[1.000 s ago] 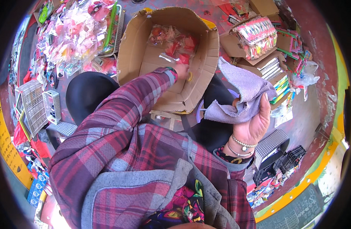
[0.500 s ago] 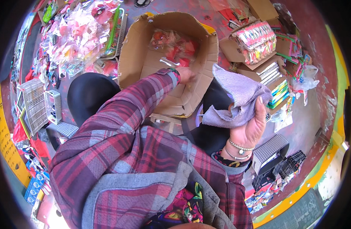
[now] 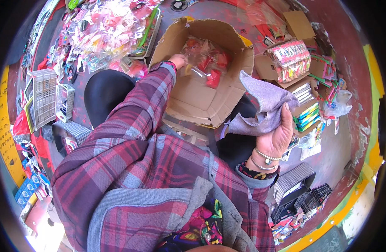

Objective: The person sits on the floor and repeatedly picks up small packaged items from a pile, wipes them with a cloth, and places them into a cardboard box. The items include various colorful plastic-wrapped goods and small containers.

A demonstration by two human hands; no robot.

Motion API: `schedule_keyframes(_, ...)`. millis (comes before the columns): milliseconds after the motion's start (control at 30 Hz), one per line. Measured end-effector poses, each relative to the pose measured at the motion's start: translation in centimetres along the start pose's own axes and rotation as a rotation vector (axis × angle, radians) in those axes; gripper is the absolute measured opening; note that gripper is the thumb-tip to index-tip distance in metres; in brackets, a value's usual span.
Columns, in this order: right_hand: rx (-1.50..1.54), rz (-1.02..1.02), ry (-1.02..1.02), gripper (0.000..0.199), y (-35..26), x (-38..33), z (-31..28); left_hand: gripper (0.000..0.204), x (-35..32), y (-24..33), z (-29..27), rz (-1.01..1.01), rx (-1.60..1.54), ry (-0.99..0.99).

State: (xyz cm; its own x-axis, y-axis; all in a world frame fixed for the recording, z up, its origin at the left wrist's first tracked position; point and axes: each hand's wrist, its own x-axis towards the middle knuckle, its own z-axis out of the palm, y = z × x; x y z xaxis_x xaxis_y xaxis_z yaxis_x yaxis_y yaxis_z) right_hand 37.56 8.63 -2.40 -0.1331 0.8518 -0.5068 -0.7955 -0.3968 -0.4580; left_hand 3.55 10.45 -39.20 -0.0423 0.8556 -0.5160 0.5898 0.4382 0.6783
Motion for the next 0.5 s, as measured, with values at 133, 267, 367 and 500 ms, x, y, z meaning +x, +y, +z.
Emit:
schedule_keyframes(133, 0.000, 0.008, -0.036, 0.027, 0.3, -0.1, 0.3, 0.023, 0.4, -1.3, -0.4, 0.007, 0.195, 0.084)
schedule_keyframes(267, -0.015, 0.020, -0.017, 0.027, 0.5, 0.0, 0.8, 0.022, 1.3, -1.2, 0.2, -0.128, 0.142, 0.154)
schedule_keyframes(367, -0.034, 0.013, -0.005, 0.027, 0.7, 0.0, 0.9, 0.022, 1.7, -1.4, 0.5, -0.112, 0.328, 0.105)
schedule_keyframes(500, -0.040, 0.032, -0.010, 0.027, 0.7, 0.2, 1.1, 0.023, 3.0, -2.5, 0.5, 0.019, 0.760, -0.075)
